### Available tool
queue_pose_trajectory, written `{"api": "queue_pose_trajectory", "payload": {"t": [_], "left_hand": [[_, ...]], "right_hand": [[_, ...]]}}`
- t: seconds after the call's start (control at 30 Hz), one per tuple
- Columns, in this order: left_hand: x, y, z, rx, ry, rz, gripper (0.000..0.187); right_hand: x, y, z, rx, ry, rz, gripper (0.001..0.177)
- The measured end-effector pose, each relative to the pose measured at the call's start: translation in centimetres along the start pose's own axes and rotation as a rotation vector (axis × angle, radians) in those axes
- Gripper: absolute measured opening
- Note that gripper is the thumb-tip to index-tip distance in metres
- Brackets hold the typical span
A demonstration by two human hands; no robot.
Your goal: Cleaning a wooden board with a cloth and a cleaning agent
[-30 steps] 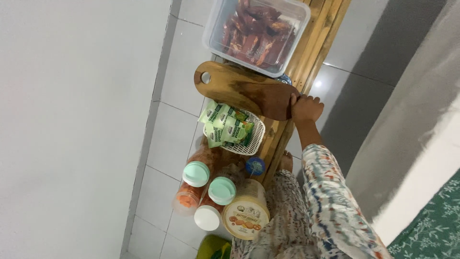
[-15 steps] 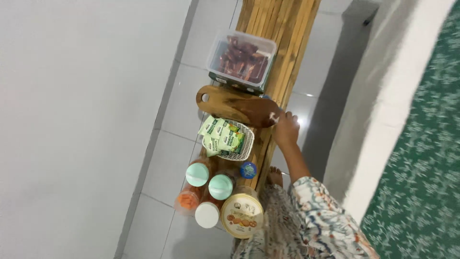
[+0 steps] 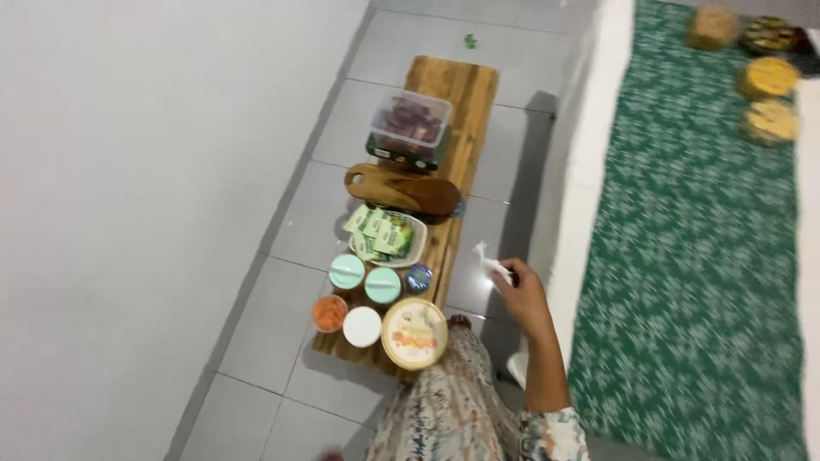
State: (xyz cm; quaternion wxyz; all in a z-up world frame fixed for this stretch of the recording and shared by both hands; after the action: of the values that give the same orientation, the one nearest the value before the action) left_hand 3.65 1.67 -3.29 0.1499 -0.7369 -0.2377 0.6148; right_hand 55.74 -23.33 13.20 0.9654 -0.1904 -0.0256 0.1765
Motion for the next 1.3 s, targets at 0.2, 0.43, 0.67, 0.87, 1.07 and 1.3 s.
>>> {"api": "queue_pose_trajectory", "payload": {"t": [0.2,0.43,0.67,0.87,1.07,1.3], "left_hand": [[-10.3,-3.9,-20.3,-0.135,0.188,0.113,0.056],[-32.7,0.1,-32.8,-0.319,0.904,0.523,0.043],[-42.6,9.4,-33.9,-0.248,0.823,0.735,0.037],[-44.4,24.7,-31.8,-0.314,0.929,0.751,0.027],[-53.2,35.5,-29.5,-0.306,0.975,0.824,0.026],[-60.2,45.6,-28.5,-0.199,0.969,0.997,0.018]], "right_hand": [[-8.8,-6.3,13.4,0.242,0.122,0.022,0.013],[-15.0,-10.5,15.2,0.461,-0.037,0.022,0.009],[-23.9,-18.9,13.3,0.502,0.116,-0.196,0.015],[-32.2,-31.1,8.9,0.478,0.021,-0.393,0.033],[-41.6,-41.3,8.2,0.361,0.04,-0.311,0.07],[-49.1,-49.7,1.4,0.5,0.01,-0.722,0.042]]}}
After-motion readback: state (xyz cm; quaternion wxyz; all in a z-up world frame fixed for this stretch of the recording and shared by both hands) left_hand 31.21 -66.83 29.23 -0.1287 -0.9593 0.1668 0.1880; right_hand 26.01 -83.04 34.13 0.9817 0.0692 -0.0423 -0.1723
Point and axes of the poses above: each hand's wrist, its own x-axis towards the middle knuckle, its own y-axis out of the palm, z = x × y, the point moved 3 cm from there along x, towards the middle knuckle, and after that the axes turned 10 degrees about -y, right-handed, at the moved point
